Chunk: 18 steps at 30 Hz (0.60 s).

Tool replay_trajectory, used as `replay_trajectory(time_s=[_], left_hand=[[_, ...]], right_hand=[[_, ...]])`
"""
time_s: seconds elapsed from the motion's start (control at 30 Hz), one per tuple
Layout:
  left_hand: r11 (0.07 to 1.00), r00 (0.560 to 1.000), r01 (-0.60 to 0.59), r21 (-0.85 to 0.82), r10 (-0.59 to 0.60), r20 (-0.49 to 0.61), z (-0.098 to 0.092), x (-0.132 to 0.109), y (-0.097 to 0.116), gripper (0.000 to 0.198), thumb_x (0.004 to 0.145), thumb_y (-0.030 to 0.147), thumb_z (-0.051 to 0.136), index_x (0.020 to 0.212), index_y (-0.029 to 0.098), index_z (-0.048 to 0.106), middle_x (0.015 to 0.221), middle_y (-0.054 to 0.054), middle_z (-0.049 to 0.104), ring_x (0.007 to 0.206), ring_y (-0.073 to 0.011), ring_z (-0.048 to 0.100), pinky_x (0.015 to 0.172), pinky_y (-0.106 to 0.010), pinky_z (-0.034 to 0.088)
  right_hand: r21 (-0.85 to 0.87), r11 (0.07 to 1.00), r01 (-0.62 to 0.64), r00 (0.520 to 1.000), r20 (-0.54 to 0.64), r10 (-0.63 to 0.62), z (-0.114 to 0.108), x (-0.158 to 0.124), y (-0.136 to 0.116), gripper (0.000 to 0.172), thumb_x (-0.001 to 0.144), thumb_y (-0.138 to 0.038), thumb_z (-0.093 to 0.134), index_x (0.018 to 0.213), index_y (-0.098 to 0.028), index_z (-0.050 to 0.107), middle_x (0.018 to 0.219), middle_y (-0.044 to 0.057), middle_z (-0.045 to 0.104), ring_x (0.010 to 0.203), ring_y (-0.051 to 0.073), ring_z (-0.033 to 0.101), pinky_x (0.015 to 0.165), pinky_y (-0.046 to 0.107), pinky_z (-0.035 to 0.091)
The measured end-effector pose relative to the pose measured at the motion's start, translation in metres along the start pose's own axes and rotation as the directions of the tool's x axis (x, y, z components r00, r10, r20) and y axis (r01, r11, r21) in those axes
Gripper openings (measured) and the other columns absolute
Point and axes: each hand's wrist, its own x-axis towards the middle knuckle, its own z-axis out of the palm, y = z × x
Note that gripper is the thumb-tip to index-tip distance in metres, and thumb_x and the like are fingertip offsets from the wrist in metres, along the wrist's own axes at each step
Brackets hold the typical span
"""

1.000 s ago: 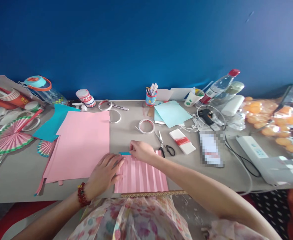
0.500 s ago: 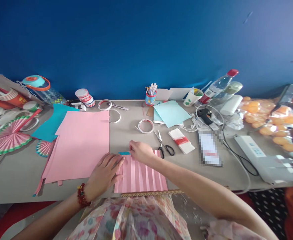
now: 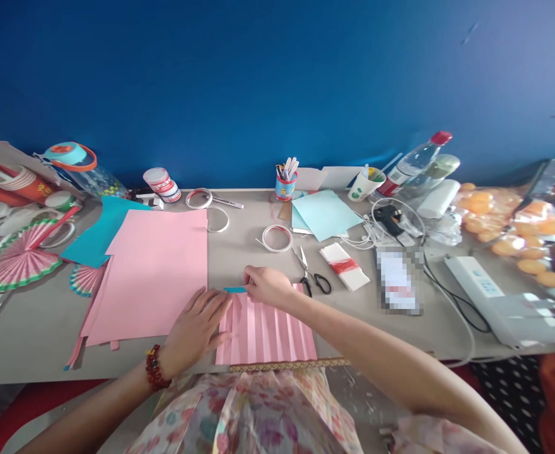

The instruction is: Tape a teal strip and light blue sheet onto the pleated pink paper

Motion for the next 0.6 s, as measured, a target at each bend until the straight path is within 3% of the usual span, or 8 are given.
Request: replay_trajectory(time_s=[0.23,0.6], left_hand=[[1.0,1.0,0.0,-0.021,-0.001,-0.024,0.001,0.008,0.0,0.069,0.092,0.057,0.048,0.142,0.01,0.043,0.122,-0.013,0.058,0.119,-0.0294,0.048,0.114,-0.048,0.028],[0.999,0.998,-0.041,0.009,0.041,-0.055,0.01,0.014,0.001,0.069,0.09,0.063,0.047,0.134,0.01,0.05,0.132,-0.015,0.054,0.122,-0.031,0.047,0.11,-0.045,0.032]], right_hand=[[-0.031,1.0,0.006,1.0,-0.025,-0.007,0.0,-0.001,-0.002,0.008,0.084,-0.024,0.054,0.09,-0.024,0.059,0.075,-0.004,0.069,0.065,0.012,0.056,0.052,0.021,0.027],[-0.06,0.998,0.032,0.999,-0.038,-0.034,-0.003,-0.003,-0.006,0.018,0.079,-0.018,0.053,0.094,-0.024,0.06,0.085,-0.001,0.069,0.07,0.013,0.058,0.054,0.02,0.031]])
